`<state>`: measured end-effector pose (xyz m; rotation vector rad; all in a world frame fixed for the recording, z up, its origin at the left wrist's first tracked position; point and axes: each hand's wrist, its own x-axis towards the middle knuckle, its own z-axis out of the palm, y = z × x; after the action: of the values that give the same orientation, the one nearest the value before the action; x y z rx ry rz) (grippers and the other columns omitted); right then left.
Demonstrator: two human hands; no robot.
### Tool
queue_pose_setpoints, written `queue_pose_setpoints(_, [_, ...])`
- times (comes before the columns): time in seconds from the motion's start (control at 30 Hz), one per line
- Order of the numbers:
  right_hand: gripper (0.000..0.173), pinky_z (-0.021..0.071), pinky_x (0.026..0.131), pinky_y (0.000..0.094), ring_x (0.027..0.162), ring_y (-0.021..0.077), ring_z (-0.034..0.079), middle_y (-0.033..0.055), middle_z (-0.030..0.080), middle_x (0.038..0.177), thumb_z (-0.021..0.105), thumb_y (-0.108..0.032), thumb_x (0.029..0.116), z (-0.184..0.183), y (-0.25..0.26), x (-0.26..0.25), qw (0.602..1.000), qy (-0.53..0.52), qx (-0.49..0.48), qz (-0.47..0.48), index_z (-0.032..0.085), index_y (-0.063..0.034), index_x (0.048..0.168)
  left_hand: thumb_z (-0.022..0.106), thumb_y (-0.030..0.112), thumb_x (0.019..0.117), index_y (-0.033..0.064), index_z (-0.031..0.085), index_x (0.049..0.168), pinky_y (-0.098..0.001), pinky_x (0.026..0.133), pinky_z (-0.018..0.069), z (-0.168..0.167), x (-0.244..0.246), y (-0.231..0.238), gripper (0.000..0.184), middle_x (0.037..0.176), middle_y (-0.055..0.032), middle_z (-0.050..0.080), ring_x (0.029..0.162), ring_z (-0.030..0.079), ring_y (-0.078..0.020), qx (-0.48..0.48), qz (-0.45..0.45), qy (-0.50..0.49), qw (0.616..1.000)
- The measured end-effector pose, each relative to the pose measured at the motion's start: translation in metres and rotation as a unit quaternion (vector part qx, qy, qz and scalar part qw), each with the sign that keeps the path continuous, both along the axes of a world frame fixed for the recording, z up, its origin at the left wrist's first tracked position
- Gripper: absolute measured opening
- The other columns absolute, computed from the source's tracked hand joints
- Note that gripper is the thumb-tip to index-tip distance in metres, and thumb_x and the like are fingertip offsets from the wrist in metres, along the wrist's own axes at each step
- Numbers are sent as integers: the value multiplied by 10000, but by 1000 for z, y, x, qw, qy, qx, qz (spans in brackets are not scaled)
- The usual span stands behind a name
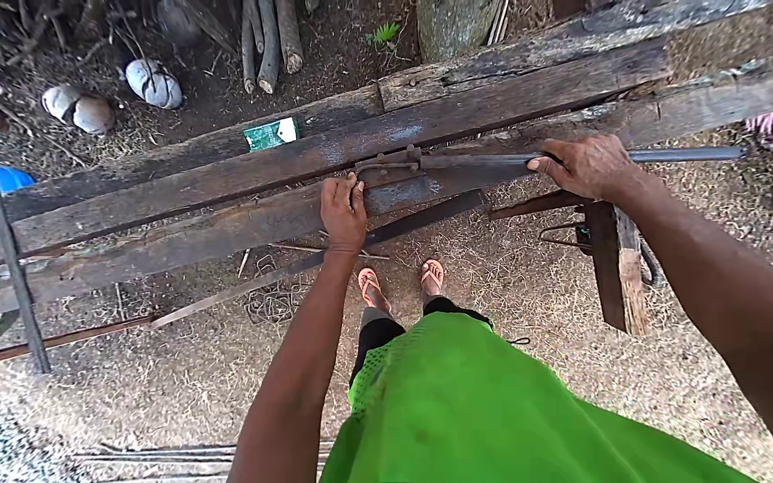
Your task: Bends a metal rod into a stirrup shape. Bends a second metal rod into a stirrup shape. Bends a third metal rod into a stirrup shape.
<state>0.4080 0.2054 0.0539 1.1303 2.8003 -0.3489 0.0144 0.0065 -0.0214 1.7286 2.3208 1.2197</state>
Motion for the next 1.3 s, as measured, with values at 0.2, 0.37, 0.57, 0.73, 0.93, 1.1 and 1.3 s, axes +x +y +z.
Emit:
queue_pose_setpoints(0.2, [799,479,562,631,691,458,678,194,634,706,151,-690,1027,-3,3,1,1000,-11,-2,11,631,-52,984,582,240,1050,17,739,1146,-404,923,519,-3,-3,0,289,1014,-163,665,990,647,-290,-9,9,27,1000])
queue_pose_setpoints(0.37, [786,482,573,623,677,427,672,159,607,662,149,-682,1029,1,12,1,999,-12,-46,24,625,-65,920,590,232,1046,20,742,1129,-400,913,517,-4,-4,0,274,995,-152,664,975,644,-281,-4,7,28,1000])
queue_pose_setpoints(0.57, [790,468,540,602,635,400,654,136,570,626,130,-701,1019,-2,12,4,998,-13,-56,23,593,-80,863,589,224,1047,23,736,1147,-390,944,509,-4,-4,0,268,1036,-153,669,1006,641,-267,-4,-3,17,1000])
queue_pose_setpoints(0.73, [824,469,557,637,678,442,669,167,598,652,102,-713,1009,-3,-5,2,998,-20,-50,-11,605,-74,883,565,224,1053,14,726,1150,-410,902,510,-5,-4,0,282,1028,-159,659,979,635,-283,-8,-1,20,1000])
queue_pose_setpoints(0.93, [793,477,628,687,791,502,684,221,657,760,136,-686,1028,-4,-34,-2,994,-35,-57,-85,636,-73,966,543,250,1062,12,706,1163,-428,911,513,-5,-4,1,305,1064,-169,660,995,640,-298,-22,4,45,999])
queue_pose_setpoints(1.1, [775,479,703,739,884,539,681,266,692,867,189,-671,1043,-8,-103,-15,971,-26,-85,-220,670,-64,1084,488,269,1082,16,678,1203,-474,948,493,-3,-2,1,339,1118,-194,643,1048,627,-346,-51,11,68,996])
queue_pose_setpoints(1.3, [736,498,647,698,801,500,691,238,690,816,213,-661,1054,-23,-230,-80,900,29,-53,-431,671,-93,1147,432,262,1091,14,645,1237,-532,971,476,5,3,-1,358,1188,-221,620,1101,616,-397,-80,2,61,995])
